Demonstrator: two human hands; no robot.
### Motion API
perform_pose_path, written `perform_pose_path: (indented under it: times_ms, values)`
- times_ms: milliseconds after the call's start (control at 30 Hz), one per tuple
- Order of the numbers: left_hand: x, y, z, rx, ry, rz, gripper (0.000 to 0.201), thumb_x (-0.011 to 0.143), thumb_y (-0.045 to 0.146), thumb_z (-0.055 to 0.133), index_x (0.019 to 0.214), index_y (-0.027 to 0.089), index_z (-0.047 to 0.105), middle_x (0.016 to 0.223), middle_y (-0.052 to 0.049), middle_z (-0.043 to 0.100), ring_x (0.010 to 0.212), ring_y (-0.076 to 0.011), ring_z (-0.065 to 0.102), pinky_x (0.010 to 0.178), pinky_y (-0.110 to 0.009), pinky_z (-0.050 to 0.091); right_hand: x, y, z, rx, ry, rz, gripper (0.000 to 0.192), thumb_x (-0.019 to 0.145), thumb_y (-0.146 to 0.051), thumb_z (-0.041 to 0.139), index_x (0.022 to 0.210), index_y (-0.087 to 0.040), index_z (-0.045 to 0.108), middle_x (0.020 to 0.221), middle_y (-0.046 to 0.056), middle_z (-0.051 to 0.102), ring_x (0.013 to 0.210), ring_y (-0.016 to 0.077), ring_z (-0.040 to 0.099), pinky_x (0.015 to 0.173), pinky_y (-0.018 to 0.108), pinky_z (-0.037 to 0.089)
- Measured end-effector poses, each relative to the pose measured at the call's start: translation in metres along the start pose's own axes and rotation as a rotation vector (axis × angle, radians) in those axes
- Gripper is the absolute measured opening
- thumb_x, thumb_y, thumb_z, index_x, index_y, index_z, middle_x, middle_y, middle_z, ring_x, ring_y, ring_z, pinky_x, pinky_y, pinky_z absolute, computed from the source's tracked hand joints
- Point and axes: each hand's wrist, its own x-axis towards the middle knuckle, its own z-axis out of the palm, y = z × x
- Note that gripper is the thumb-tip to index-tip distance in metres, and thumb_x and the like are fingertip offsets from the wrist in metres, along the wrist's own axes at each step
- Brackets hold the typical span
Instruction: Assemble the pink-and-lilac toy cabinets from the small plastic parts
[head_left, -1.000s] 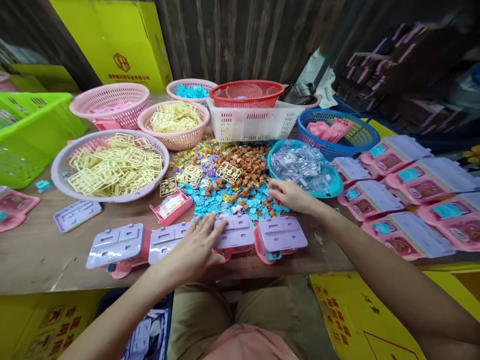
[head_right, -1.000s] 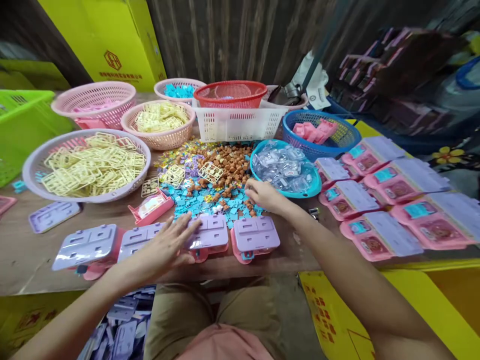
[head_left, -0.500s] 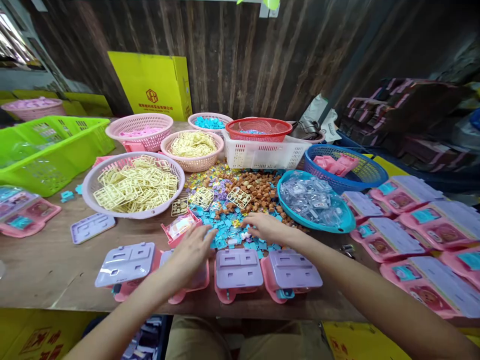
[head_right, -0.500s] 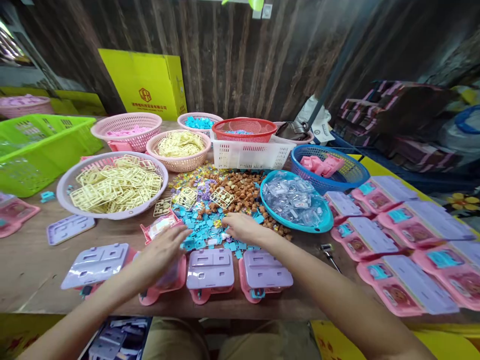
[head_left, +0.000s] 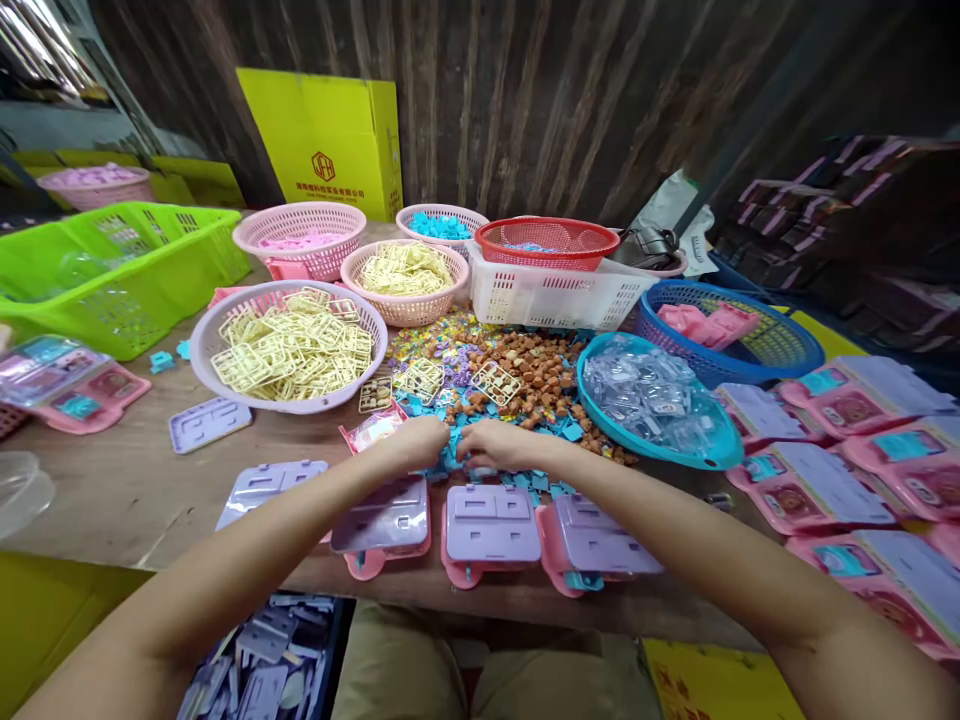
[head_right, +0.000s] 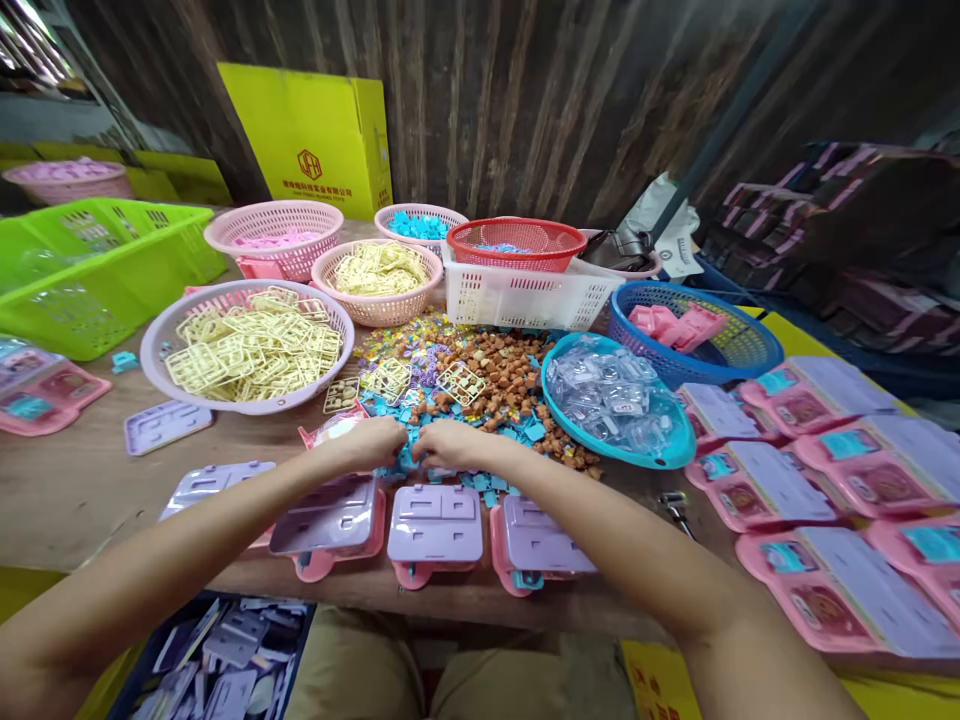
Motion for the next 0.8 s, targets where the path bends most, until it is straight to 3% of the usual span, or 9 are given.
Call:
perform_pose_path:
  times_ms: [167, 300, 400, 467, 567, 667, 800]
  values:
    - [-0.007, -0.015, -0.018, -0.05, 0.063, -0.003, 0.013, 0.066, 0.014, 0.054, 0.072, 0.014, 0.065, 0.066, -0.004, 0.064, 0.062, -0.0163, 0.056, 0.056, -0.023, 0.037, -0.025, 0.011, -0.013, 0.242, 0.248, 0.1, 0.014, 0.083, -0.022, 0.054, 0.09, -0.014, 0.062, 0.092, 0.005, 0.056, 0.09, 0.0154, 0.053, 0.081, 0.028, 0.043]
    - [-0.012, -0.019, -0.017, -0.064, 0.1, -0.007, 0.022, 0.063, 0.011, 0.053, 0.083, 0.013, 0.064, 0.078, -0.006, 0.067, 0.072, -0.0183, 0.058, 0.06, -0.023, 0.039, -0.048, 0.007, -0.011, 0.983, 0.489, 0.214, 0.015, 0.083, -0.034, 0.052, 0.083, -0.018, 0.051, 0.085, 0.0, 0.054, 0.083, 0.0141, 0.056, 0.073, 0.031, 0.049]
    - [-0.017, -0.02, -0.011, -0.089, 0.125, 0.021, 0.05, 0.06, 0.004, 0.048, 0.108, 0.015, 0.059, 0.1, -0.008, 0.067, 0.088, -0.0196, 0.06, 0.07, -0.024, 0.042, -0.071, -0.005, -0.01, 1.35, 0.611, 0.235, 0.023, 0.076, -0.038, 0.059, 0.079, -0.021, 0.043, 0.085, -0.001, 0.057, 0.085, 0.0151, 0.06, 0.074, 0.032, 0.05]
    - [-0.02, -0.021, -0.01, -0.164, 0.172, 0.045, 0.064, 0.057, 0.0, 0.045, 0.118, 0.018, 0.053, 0.112, -0.008, 0.063, 0.099, -0.0201, 0.058, 0.078, -0.025, 0.043, -0.092, -0.015, -0.011, 1.409, 0.723, 0.267, 0.03, 0.07, -0.037, 0.066, 0.076, -0.021, 0.041, 0.084, -0.001, 0.059, 0.084, 0.0149, 0.063, 0.073, 0.029, 0.049]
    - [-0.03, -0.02, -0.017, -0.413, 0.284, 0.042, 0.059, 0.054, 0.001, 0.041, 0.107, 0.018, 0.061, 0.108, -0.006, 0.066, 0.099, -0.0192, 0.057, 0.082, -0.027, 0.043, -0.132, -0.033, -0.011, 1.3, 0.875, 0.373, 0.036, 0.065, -0.036, 0.07, 0.079, -0.022, 0.04, 0.078, -0.003, 0.061, 0.069, 0.0122, 0.062, 0.059, 0.022, 0.045]
    - [-0.049, -0.011, -0.026, -0.792, 0.394, -0.002, 0.043, 0.052, 0.005, 0.037, 0.083, 0.014, 0.066, 0.08, -0.003, 0.067, 0.077, -0.0148, 0.059, 0.071, -0.024, 0.044, -0.169, -0.058, -0.001, 1.12, 0.82, 0.442, 0.03, 0.07, -0.034, 0.066, 0.083, -0.022, 0.043, 0.079, -0.002, 0.063, 0.058, 0.0096, 0.057, 0.051, 0.02, 0.04]
    - [-0.081, 0.022, -0.018, -1.154, 0.448, -0.003, 0.027, 0.05, 0.009, 0.038, 0.066, 0.013, 0.06, 0.06, 0.001, 0.057, 0.054, -0.0099, 0.049, 0.055, -0.021, 0.04, -0.179, -0.097, 0.041, 0.84, 0.449, 0.48, 0.02, 0.071, -0.03, 0.065, 0.086, -0.02, 0.058, 0.083, 0.0, 0.064, 0.068, 0.0126, 0.058, 0.061, 0.023, 0.043]
